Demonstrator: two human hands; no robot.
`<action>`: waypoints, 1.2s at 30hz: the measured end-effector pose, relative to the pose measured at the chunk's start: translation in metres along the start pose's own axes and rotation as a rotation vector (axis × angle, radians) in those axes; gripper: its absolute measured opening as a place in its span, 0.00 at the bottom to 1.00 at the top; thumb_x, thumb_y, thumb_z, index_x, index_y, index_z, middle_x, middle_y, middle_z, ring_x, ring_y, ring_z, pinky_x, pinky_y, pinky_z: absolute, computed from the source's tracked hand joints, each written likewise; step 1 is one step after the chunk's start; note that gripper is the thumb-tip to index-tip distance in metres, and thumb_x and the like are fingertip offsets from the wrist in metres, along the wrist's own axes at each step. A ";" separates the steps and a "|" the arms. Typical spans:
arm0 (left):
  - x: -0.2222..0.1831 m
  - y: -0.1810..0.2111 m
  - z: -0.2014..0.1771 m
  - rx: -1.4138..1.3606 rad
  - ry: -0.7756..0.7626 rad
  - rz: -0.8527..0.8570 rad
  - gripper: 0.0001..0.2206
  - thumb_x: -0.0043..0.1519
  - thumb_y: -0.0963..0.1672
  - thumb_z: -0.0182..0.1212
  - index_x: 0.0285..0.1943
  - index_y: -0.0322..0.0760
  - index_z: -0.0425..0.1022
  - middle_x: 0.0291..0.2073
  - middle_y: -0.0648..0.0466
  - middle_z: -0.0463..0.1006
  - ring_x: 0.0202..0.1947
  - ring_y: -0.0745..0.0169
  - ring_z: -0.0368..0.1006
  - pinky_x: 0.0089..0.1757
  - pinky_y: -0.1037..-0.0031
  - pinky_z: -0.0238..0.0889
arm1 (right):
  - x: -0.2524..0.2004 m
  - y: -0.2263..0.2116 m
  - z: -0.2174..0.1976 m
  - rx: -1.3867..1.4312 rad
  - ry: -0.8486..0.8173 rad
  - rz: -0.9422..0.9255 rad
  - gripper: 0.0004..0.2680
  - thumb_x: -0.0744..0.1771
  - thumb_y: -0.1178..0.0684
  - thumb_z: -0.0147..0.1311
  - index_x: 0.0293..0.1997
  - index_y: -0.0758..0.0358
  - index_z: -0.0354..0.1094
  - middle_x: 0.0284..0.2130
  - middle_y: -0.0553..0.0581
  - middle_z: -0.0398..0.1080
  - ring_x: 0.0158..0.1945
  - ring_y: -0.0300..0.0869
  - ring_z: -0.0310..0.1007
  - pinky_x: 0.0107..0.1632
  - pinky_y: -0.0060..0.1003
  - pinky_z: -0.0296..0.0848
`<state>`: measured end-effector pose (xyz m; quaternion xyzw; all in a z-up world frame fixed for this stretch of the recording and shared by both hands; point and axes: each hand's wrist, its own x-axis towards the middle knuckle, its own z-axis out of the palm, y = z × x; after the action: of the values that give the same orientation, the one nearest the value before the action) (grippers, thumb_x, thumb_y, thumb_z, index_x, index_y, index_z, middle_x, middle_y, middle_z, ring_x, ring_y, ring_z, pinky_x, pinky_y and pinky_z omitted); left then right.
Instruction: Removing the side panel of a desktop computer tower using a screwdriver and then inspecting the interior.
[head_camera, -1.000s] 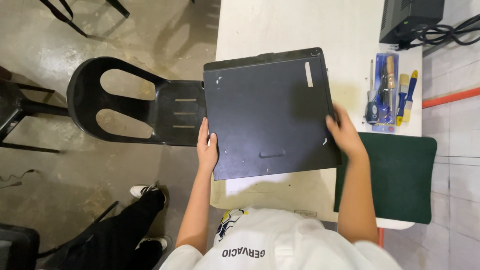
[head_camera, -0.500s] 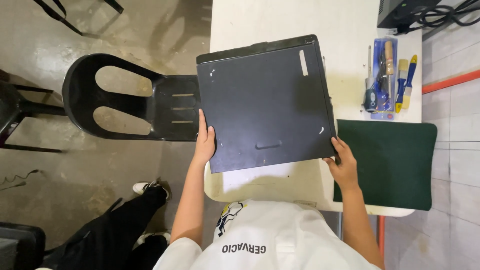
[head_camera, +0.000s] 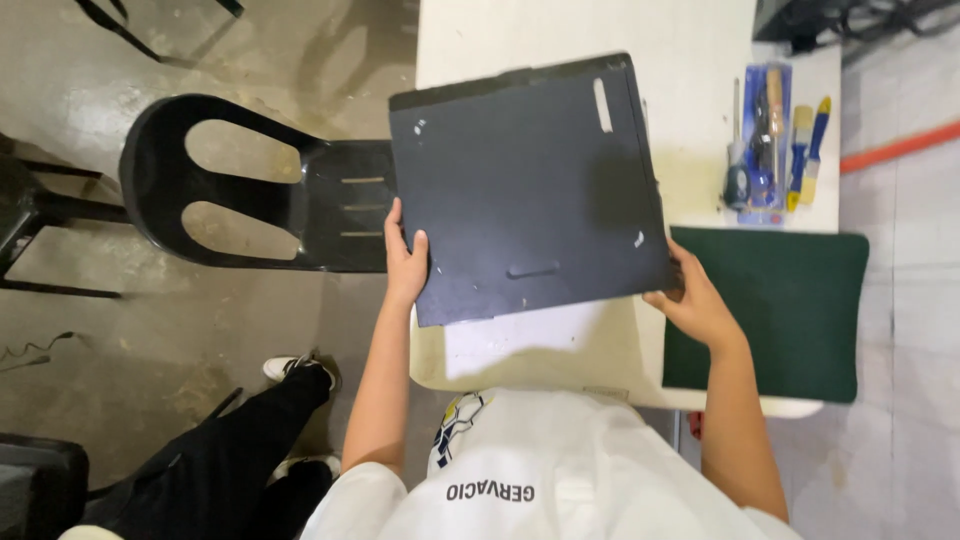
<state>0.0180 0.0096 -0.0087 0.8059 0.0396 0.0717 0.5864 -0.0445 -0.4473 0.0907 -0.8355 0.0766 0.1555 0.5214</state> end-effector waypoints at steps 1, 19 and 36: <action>-0.005 0.008 -0.001 0.001 -0.014 -0.005 0.32 0.68 0.38 0.51 0.83 0.44 0.47 0.73 0.40 0.53 0.72 0.40 0.53 0.68 0.52 0.44 | -0.001 0.004 -0.001 0.005 0.005 0.013 0.36 0.61 0.59 0.67 0.76 0.68 0.47 0.65 0.77 0.53 0.68 0.71 0.57 0.62 0.55 0.72; -0.095 0.083 -0.022 0.070 -0.254 -0.098 0.67 0.39 0.56 0.81 0.83 0.41 0.31 0.80 0.38 0.35 0.78 0.36 0.35 0.71 0.51 0.35 | -0.003 0.036 0.022 0.393 0.005 -0.105 0.23 0.73 0.55 0.38 0.81 0.52 0.37 0.78 0.58 0.39 0.74 0.58 0.48 0.62 0.55 0.68; -0.110 0.095 -0.016 0.309 -0.176 -0.075 0.52 0.54 0.46 0.75 0.83 0.41 0.37 0.80 0.40 0.39 0.78 0.40 0.39 0.70 0.54 0.40 | 0.169 0.224 -0.021 -0.345 0.339 0.182 0.13 0.67 0.32 0.60 0.57 0.28 0.72 0.46 0.34 0.75 0.52 0.35 0.75 0.51 0.40 0.74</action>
<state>-0.0951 -0.0208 0.0785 0.8875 0.0286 -0.0281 0.4590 0.0530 -0.5596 -0.1480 -0.9159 0.2099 0.0704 0.3349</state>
